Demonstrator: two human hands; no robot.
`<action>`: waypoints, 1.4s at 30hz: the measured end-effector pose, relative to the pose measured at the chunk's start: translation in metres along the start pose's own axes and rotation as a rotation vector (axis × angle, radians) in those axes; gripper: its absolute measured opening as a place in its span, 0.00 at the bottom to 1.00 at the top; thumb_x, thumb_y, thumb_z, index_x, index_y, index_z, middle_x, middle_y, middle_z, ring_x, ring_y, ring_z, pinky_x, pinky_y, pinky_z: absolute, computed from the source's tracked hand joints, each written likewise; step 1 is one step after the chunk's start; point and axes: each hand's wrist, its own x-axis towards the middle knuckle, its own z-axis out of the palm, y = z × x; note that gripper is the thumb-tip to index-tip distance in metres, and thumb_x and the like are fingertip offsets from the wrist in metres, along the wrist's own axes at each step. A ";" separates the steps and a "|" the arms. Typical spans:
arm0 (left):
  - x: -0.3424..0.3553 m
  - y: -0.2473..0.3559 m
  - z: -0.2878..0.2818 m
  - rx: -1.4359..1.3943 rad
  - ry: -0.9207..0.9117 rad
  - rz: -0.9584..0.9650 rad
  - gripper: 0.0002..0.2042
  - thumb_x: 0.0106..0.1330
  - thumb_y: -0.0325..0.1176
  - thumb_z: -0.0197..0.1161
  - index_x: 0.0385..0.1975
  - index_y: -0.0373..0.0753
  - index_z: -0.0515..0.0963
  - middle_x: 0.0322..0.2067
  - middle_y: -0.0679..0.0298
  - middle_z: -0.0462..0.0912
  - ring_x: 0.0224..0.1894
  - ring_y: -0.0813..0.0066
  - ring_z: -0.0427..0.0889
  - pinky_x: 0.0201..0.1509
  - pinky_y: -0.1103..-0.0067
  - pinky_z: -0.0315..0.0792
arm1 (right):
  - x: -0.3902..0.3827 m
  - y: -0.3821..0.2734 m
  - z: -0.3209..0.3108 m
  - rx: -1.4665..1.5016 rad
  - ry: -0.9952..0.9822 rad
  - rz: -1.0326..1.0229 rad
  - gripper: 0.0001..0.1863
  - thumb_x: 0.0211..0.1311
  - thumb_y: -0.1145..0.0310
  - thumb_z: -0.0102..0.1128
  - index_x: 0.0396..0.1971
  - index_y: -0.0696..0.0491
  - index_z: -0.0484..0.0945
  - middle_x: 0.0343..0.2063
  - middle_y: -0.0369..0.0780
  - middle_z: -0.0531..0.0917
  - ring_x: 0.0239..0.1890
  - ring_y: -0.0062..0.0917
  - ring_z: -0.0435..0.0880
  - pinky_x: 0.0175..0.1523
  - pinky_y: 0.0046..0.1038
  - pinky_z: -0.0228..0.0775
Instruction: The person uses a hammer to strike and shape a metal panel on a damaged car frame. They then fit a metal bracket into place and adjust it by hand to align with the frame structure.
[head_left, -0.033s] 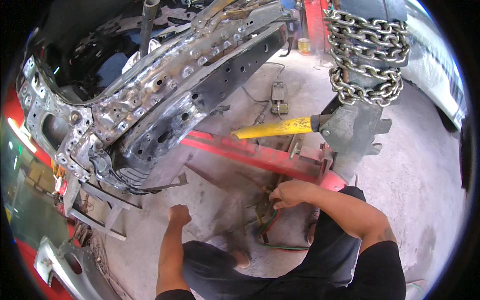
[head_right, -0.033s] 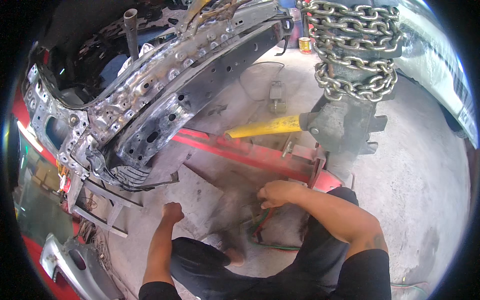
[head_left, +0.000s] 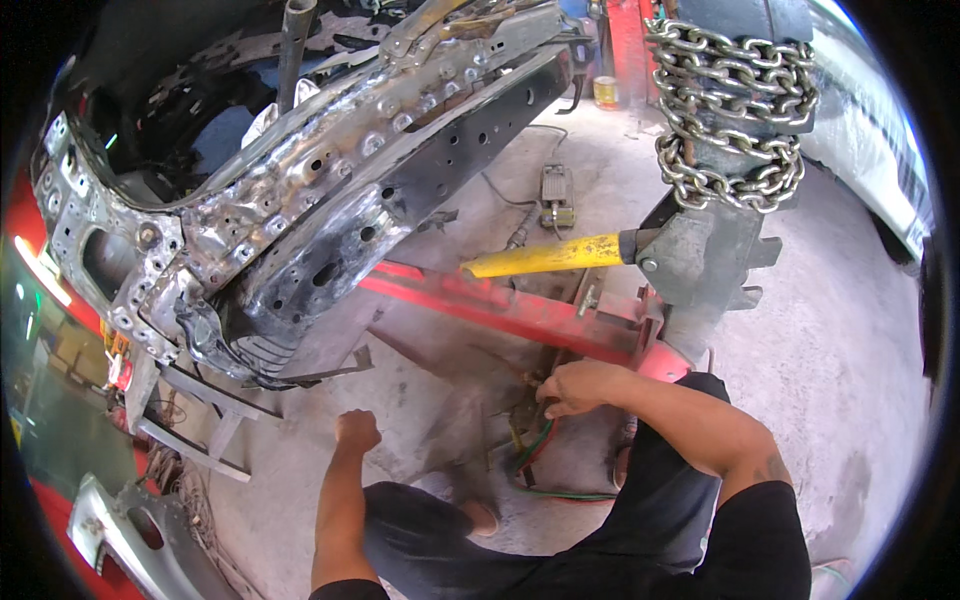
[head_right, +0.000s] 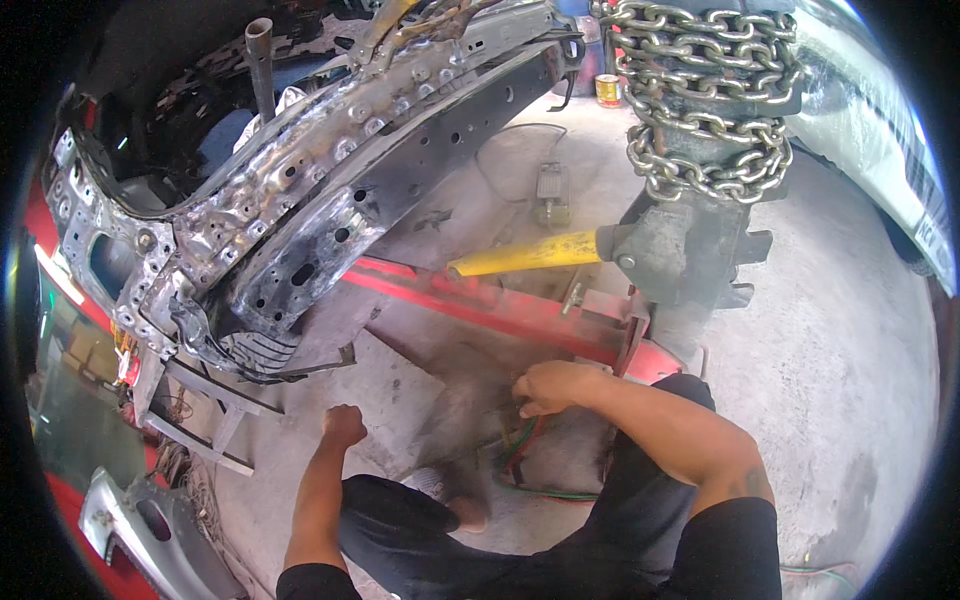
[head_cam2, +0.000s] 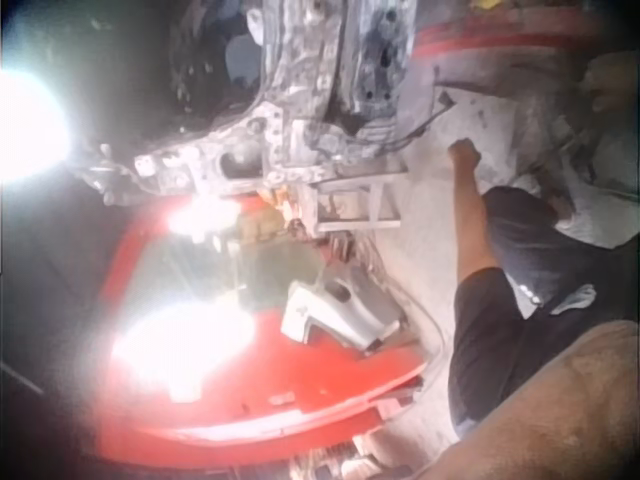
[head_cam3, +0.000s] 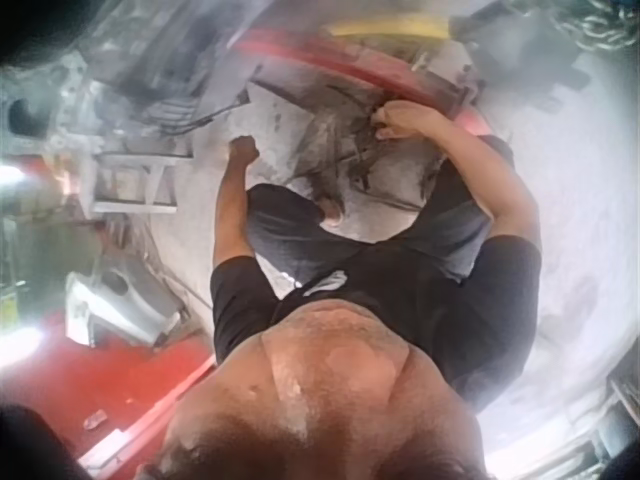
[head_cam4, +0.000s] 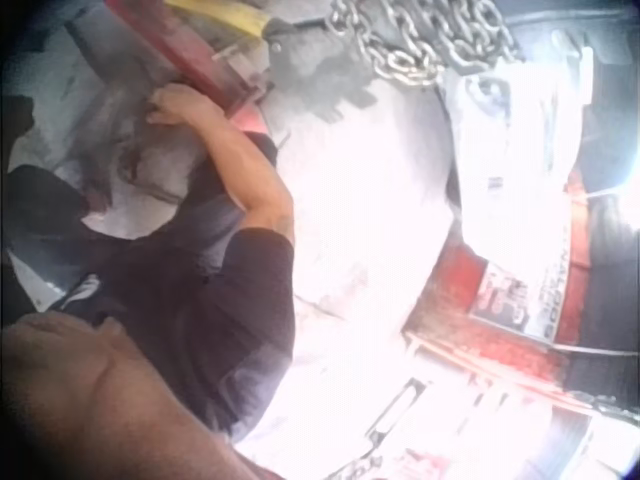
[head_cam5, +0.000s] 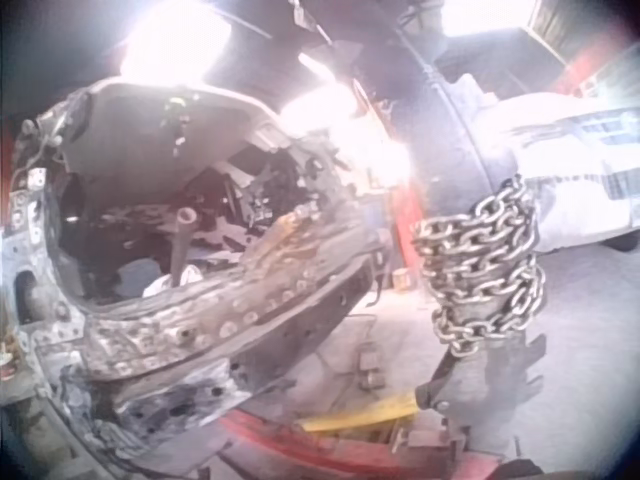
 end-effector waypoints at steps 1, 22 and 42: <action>0.003 0.000 -0.002 -0.026 0.007 0.013 0.12 0.55 0.35 0.63 0.36 0.38 0.87 0.40 0.50 0.88 0.44 0.54 0.88 0.51 0.63 0.80 | 0.000 0.001 -0.002 -0.011 0.005 0.001 0.22 0.64 0.51 0.62 0.47 0.53 0.81 0.40 0.52 0.85 0.48 0.51 0.83 0.53 0.49 0.73; 0.046 0.035 0.008 -0.215 0.045 0.258 0.15 0.58 0.40 0.61 0.39 0.38 0.83 0.41 0.49 0.86 0.47 0.50 0.85 0.52 0.58 0.78 | 0.009 0.022 0.000 0.044 -0.016 0.047 0.22 0.66 0.51 0.60 0.49 0.52 0.83 0.43 0.51 0.85 0.48 0.49 0.83 0.54 0.46 0.73; -0.028 0.200 -0.148 -0.478 0.276 0.912 0.13 0.64 0.41 0.62 0.39 0.37 0.79 0.35 0.50 0.86 0.41 0.46 0.85 0.46 0.57 0.77 | 0.015 0.058 0.019 0.050 -0.085 0.159 0.21 0.63 0.52 0.62 0.48 0.51 0.84 0.39 0.49 0.87 0.43 0.45 0.85 0.50 0.42 0.75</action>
